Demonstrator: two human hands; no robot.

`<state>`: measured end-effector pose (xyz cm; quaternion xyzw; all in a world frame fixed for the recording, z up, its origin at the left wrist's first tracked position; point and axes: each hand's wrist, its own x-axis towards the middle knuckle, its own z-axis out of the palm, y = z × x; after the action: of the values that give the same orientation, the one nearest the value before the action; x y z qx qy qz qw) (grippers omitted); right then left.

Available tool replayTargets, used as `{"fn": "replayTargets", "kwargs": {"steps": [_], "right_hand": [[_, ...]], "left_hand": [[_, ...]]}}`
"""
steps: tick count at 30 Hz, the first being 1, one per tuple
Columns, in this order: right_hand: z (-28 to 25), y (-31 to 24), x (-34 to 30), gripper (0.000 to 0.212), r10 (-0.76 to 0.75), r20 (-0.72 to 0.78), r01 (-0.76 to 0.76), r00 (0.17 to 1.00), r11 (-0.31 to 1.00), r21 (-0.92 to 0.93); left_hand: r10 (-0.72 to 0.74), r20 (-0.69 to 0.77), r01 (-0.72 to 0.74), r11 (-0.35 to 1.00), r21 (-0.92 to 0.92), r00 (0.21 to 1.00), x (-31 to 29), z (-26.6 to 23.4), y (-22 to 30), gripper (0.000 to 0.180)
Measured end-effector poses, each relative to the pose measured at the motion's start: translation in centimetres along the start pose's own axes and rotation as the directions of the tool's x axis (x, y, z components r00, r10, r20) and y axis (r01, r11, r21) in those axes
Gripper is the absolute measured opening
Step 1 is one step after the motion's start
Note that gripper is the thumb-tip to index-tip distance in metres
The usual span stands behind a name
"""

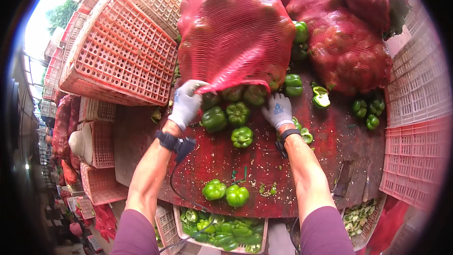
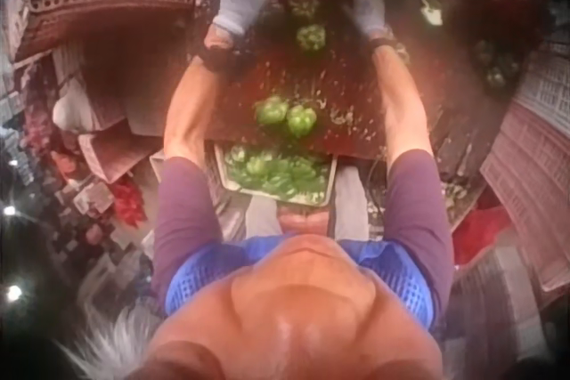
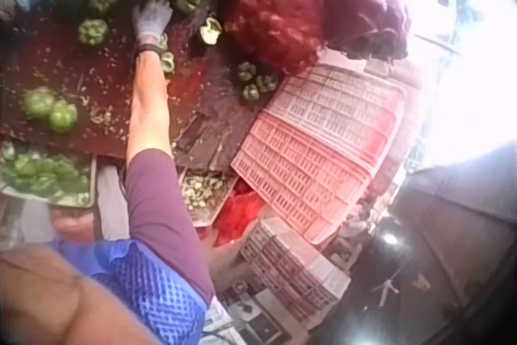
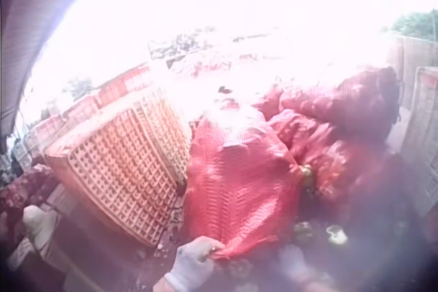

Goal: Cutting and sorting green bell peppers at a processing table.

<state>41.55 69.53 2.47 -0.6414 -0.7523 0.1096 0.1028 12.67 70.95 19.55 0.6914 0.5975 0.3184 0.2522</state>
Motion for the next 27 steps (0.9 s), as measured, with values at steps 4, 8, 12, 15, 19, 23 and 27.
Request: {"fn": "replayTargets", "kwargs": {"steps": [4, 8, 12, 15, 19, 23, 27], "right_hand": [[-0.2, 0.1, -0.1, 0.052, 0.002, -0.065, -0.002, 0.998, 1.000, 0.004], [-0.2, -0.7, -0.2, 0.054, 0.039, -0.052, -0.038, 0.998, 0.999, 0.032], [-2.5, -1.3, 0.0, 0.061, 0.082, -0.029, -0.084, 0.996, 0.996, -0.041], [-2.0, -0.4, -0.6, 0.067, 0.148, -0.025, -0.148, 0.989, 0.989, -0.011], [-3.5, -5.0, -2.4, 0.080, 0.076, -0.384, -0.056, 0.920, 0.997, 0.061], [-6.9, -11.0, -0.3, 0.066, -0.064, -0.523, 0.116, 0.850, 0.991, 0.067], [-10.6, -12.5, 0.4, 0.017, -0.040, -0.515, 0.123, 0.856, 0.984, 0.129]], "left_hand": [[-0.328, -0.142, 0.272, 0.910, -0.313, 0.934, 2.5, -2.0, -3.4, 0.029], [-0.355, -0.048, 0.306, 0.861, -0.406, 0.934, 3.0, -1.9, -4.0, 0.025], [-0.133, 0.041, 0.134, 0.991, -0.010, 0.990, 1.1, 1.4, -4.1, 0.026], [-0.209, 0.124, 0.200, 0.977, 0.081, 0.970, 1.2, 1.2, -4.0, 0.033], [-0.204, 0.076, 0.181, 0.955, 0.234, 0.976, -1.9, -1.4, -5.3, 0.037], [-0.113, 0.008, 0.110, 0.976, 0.187, 0.994, -3.9, -1.1, -2.4, 0.030], [-0.132, 0.115, 0.104, 0.969, 0.222, 0.984, -7.9, -4.6, 3.3, 0.025]]}}
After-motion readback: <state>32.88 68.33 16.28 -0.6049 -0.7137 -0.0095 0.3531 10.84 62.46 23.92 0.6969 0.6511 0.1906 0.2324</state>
